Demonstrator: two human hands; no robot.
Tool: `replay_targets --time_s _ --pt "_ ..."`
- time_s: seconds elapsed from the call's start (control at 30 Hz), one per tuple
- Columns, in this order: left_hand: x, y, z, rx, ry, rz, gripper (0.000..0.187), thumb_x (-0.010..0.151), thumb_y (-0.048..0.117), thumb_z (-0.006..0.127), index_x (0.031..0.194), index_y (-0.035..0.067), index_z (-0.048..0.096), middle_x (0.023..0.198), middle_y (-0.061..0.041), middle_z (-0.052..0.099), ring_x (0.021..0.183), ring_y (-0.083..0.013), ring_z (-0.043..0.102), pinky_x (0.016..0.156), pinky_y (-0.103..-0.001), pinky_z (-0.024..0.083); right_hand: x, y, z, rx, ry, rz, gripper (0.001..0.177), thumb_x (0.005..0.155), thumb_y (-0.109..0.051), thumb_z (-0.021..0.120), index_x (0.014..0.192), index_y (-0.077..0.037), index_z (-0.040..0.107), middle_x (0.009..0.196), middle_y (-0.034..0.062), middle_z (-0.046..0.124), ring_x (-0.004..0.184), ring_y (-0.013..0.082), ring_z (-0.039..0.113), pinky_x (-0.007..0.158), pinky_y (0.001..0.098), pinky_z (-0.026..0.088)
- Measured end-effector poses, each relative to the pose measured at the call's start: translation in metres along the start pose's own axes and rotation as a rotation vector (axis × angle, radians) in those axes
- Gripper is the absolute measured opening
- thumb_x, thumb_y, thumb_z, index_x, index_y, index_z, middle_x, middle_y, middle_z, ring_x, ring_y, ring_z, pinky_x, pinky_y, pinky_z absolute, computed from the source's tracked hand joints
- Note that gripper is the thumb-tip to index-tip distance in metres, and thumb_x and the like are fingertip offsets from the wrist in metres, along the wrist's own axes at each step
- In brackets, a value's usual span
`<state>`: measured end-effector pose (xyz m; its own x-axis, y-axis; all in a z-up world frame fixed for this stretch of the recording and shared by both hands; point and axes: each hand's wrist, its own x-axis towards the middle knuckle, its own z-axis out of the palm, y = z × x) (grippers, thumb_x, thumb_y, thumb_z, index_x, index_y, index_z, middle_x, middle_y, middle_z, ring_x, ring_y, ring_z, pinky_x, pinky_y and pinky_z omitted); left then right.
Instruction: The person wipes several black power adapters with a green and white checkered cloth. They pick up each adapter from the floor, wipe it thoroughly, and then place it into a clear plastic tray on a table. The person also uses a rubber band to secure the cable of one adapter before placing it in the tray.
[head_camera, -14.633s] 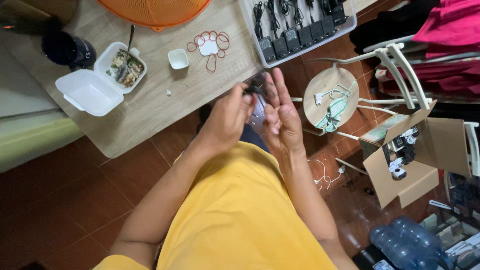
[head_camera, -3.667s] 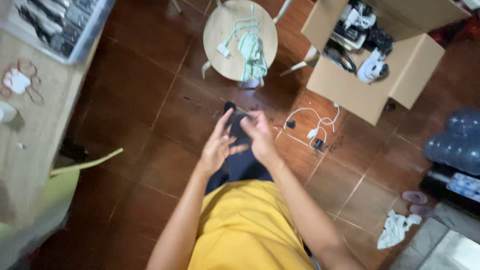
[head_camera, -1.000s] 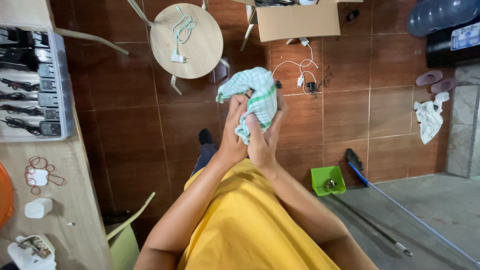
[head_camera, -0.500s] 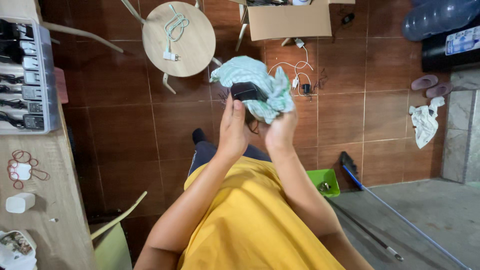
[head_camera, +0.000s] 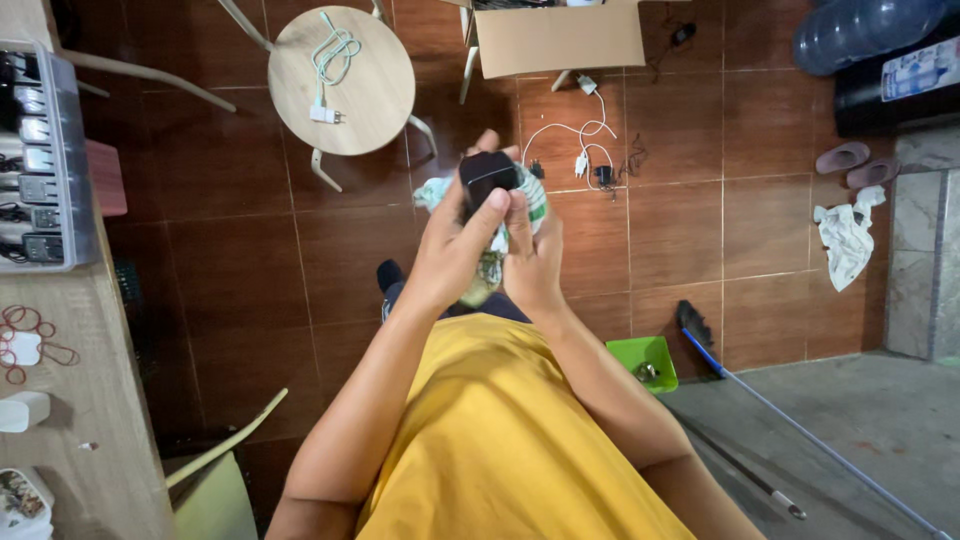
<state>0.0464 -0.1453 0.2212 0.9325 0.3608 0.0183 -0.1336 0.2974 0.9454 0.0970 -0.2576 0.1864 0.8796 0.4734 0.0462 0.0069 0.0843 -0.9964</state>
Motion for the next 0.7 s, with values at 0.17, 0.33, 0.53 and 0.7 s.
replay_targets --time_s 0.17,0.33,0.53,0.7 --pt "0.006 0.016 -0.006 0.009 0.231 0.007 0.058 0.113 0.04 0.047 0.155 0.0 0.051 0.129 -0.01 0.067 0.12 -0.0169 0.06 0.106 -0.031 0.049 -0.01 -0.016 0.003 -0.33 -0.174 0.202 0.032 0.104 -0.031 0.062 0.116 -0.003 0.072 0.084 0.0052 0.071 0.074 0.0119 0.063 0.068 0.0296 0.053" --pt "0.038 0.052 -0.07 -0.67 0.582 -0.015 0.046 0.104 0.054 0.053 0.128 0.015 0.059 0.117 -0.003 0.068 0.073 -0.0099 0.059 0.055 -0.025 0.049 -0.038 -0.001 -0.026 -0.411 -0.53 0.127 0.022 0.099 -0.025 0.067 0.111 -0.008 0.07 0.088 0.0098 0.075 0.076 0.0148 0.073 0.069 0.0314 0.057" --pt "0.046 0.087 -0.213 -0.553 0.515 0.682 0.033 0.117 0.036 0.06 0.139 0.013 0.05 0.091 -0.001 0.05 0.062 -0.0115 0.033 0.054 -0.027 0.025 -0.022 0.045 -0.127 -0.827 -0.499 0.149 0.018 0.101 -0.03 0.064 0.105 -0.013 0.071 0.085 0.0098 0.075 0.076 0.023 0.074 0.069 0.0351 0.055" --pt "0.028 0.061 -0.149 -0.103 0.503 0.305 0.031 0.108 0.011 0.073 0.134 0.006 0.057 0.097 -0.004 0.06 0.071 -0.0119 0.05 0.061 -0.029 0.042 -0.004 0.019 -0.13 -0.676 -0.313 0.252 0.019 0.099 -0.027 0.065 0.104 -0.009 0.069 0.083 0.011 0.074 0.074 0.0269 0.072 0.067 0.0358 0.054"
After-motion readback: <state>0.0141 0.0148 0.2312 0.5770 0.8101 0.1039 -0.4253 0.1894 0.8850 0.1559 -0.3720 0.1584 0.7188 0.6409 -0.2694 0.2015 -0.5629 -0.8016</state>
